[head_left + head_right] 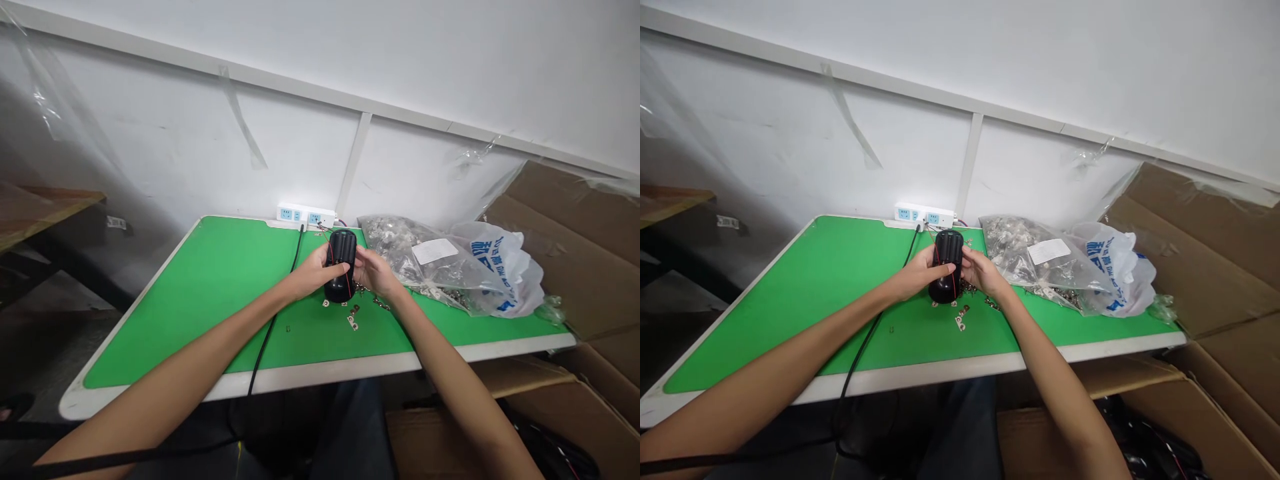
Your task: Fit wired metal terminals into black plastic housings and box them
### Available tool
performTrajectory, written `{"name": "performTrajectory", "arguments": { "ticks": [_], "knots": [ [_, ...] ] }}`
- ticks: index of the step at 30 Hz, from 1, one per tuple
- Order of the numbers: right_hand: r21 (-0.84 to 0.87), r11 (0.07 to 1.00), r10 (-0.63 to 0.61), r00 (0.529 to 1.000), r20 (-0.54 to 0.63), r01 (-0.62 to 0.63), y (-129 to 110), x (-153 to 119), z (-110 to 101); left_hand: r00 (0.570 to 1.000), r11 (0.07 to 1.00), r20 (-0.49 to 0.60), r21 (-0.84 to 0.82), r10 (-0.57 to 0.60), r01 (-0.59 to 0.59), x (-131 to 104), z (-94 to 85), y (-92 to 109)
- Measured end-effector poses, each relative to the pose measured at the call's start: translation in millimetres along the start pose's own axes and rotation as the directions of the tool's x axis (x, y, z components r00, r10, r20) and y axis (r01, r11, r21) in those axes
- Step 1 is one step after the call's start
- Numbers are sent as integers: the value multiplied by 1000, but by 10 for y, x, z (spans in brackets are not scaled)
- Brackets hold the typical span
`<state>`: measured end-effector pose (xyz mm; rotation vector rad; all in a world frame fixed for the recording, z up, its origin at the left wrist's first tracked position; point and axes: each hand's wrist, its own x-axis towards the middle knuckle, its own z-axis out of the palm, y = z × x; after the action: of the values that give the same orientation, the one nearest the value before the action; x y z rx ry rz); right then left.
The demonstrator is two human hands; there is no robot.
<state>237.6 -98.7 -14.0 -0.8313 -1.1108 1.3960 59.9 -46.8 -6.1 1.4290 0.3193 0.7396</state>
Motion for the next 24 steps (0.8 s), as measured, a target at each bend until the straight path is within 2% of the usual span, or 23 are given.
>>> {"name": "performTrajectory", "arguments": {
  "ticks": [6,12,15,20,24],
  "knots": [
    [-29,1000,2,1000,-10,-2,2,-5,20,1000,999,-27,53,7,-5,6,40,46],
    [-46,999,-22,999,-30,20,74,11,-35,998,979,-33,-196,-54,47,30,46,-12],
    [-102,995,-21,1000,8,22,62,10,-21,995,968,-62,-242,-76,59,39,41,-24],
    [-128,991,-39,997,62,47,11,-21,31,996,978,-76,-206,-48,32,39,23,-46],
    [-148,987,-50,997,64,59,11,-31,26,998,994,-62,-110,-1,-6,33,8,-51]
  ]
}}
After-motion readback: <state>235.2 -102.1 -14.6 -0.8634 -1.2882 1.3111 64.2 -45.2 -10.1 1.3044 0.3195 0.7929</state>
